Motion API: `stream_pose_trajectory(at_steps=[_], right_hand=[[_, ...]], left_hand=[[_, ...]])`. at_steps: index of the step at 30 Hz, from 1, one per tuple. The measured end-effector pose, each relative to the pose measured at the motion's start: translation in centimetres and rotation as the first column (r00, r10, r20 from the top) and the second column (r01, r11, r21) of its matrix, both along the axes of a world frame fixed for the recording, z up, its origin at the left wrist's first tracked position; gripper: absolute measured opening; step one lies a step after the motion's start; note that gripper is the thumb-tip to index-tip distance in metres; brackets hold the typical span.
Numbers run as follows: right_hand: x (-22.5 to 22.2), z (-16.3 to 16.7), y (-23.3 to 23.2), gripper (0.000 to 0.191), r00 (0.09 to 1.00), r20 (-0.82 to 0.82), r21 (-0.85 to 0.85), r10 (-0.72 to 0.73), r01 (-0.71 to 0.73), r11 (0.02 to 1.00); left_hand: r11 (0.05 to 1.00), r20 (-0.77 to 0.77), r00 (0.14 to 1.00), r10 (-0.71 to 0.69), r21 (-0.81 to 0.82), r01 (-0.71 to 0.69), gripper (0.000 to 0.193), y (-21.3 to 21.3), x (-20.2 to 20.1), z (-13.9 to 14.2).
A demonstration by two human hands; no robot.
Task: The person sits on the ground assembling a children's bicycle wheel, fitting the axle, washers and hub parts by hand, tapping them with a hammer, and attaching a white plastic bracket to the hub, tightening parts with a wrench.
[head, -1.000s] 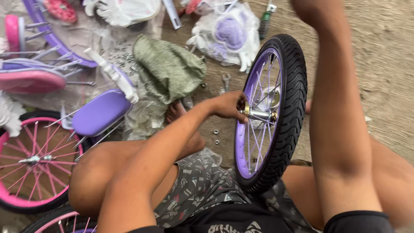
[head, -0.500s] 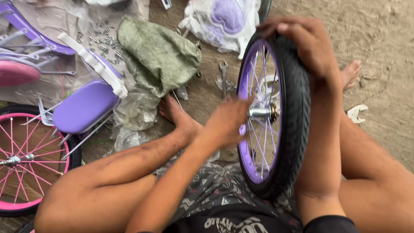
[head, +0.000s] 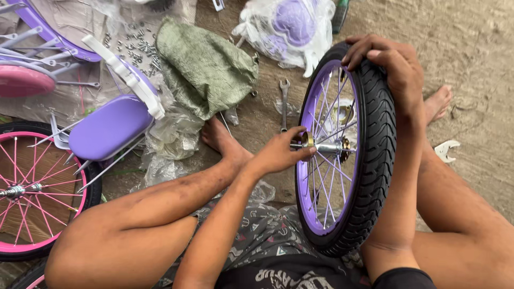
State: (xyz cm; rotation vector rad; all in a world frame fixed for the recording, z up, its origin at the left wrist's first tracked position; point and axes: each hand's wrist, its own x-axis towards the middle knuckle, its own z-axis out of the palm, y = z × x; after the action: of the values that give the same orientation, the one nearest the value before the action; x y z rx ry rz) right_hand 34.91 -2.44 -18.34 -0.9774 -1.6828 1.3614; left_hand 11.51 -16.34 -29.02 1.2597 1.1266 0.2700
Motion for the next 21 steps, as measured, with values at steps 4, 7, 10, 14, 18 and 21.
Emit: stream_pose_trajectory(at_steps=[4, 7, 10, 14, 18, 21], right_hand=[[0.6, -0.1, -0.2, 0.041, 1.0, -0.016, 0.009, -0.007, 0.007, 1.0], [0.9, -0.1, -0.5, 0.04, 0.999, -0.027, 0.003, -0.032, 0.033, 0.999], [1.1, -0.2, -0.6, 0.04, 0.999, -0.028, 0.002, -0.037, 0.037, 0.999], [1.1, -0.3, -0.3, 0.041, 0.997, -0.055, -0.001, -0.053, 0.053, 0.999], [0.8, 0.8, -0.4, 0.041, 0.999, -0.043, 0.002, -0.031, 0.032, 0.999], [0.4, 1.7, -0.9, 0.041, 0.996, -0.039, -0.08, -0.078, 0.074, 0.994]], left_hand=[[0.975, -0.025, 0.997, -0.071, 0.208, 0.074, 0.074, -0.1, 0.0, 0.5], [0.878, 0.063, 0.998, -0.029, 0.478, -0.005, 0.081, -0.8, 0.0, 1.2], [0.949, 0.156, 0.984, 0.081, 0.29, -0.124, 0.082, -0.4, 0.3, 1.2], [0.993, 0.096, 0.989, 0.109, 0.028, -0.112, 0.06, 0.5, 0.8, 0.9], [0.932, 0.22, 0.906, 0.361, -0.061, -0.357, 0.052, 1.0, -0.2, 0.2], [0.858, 0.263, 0.817, 0.514, -0.149, -0.492, 0.057, 1.4, -1.0, -0.6]])
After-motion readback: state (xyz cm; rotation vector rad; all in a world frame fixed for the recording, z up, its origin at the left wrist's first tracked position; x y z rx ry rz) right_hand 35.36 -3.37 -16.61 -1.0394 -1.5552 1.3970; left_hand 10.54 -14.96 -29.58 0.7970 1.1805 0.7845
